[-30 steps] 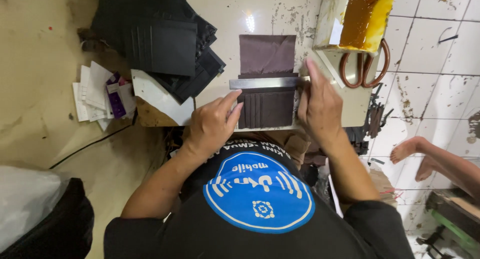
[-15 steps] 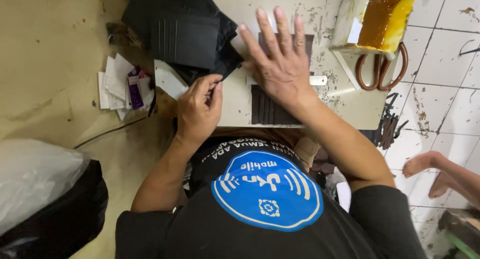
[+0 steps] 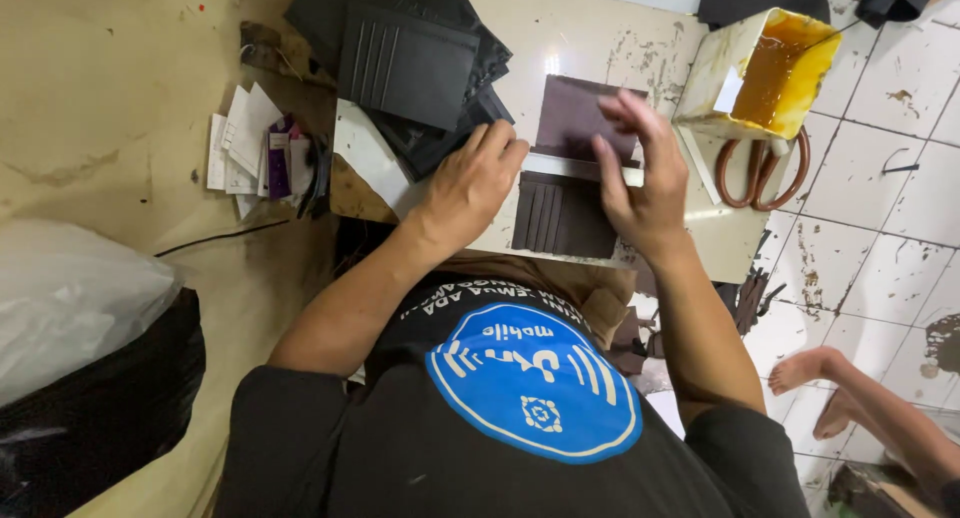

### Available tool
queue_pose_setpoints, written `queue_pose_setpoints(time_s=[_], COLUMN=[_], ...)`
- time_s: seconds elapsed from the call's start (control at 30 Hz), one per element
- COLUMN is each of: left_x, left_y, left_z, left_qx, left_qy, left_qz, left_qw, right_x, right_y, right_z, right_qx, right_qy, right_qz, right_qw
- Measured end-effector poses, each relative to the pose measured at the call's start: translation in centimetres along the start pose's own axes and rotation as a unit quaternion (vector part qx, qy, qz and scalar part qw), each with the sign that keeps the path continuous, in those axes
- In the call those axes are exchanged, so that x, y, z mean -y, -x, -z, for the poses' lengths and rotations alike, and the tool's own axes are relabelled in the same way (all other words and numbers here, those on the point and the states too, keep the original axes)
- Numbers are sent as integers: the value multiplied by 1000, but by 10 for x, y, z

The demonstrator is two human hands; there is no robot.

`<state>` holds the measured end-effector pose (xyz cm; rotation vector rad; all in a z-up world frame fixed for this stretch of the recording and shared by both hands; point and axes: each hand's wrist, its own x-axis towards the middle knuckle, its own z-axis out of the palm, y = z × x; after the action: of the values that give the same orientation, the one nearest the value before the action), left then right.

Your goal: The person assembles wallets by placing a metal strip onto a dark rectangular piece, folding the material over the strip, and pressing the edges to secure them. The person repeats this process for multiple pieces, stacking the finished wallets on the table.

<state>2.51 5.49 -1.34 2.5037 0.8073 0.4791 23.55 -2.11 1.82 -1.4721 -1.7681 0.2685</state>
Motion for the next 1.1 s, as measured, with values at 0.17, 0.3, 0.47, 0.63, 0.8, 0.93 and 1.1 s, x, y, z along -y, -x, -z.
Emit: queue_pose_setpoints(time_s=[0.17, 0.3, 0.47, 0.63, 0.8, 0.93, 1.1], left_x=[23, -10, 12, -5, 9, -35, -81], left_y=[6, -10, -44, -64, -66, -61, -39], left_z=[-33, 8, -51, -44, -79, -29, 16], left_qx=[-67, -63, -133, -69, -87, -91, -77], left_qy=[-28, 95, 114, -6, -35, 24, 0], left_qz=[-68, -112, -138, -96, -127, -137, -195], left_qw=[995, 987, 975, 993, 988, 986, 978], right_x=[-12, -7, -13, -12, -17, -21, -6], right_y=[42, 58, 91, 121, 138, 138, 128], right_z=[17, 28, 50, 62, 57, 57, 58], right_qx=[-7, 0, -58, -137, -151, -161, -147], right_qy=[88, 127, 127, 92, 171, 171, 135], right_qz=[41, 12, -55, -153, -173, -171, -187], right_qw=[995, 992, 989, 974, 958, 957, 962])
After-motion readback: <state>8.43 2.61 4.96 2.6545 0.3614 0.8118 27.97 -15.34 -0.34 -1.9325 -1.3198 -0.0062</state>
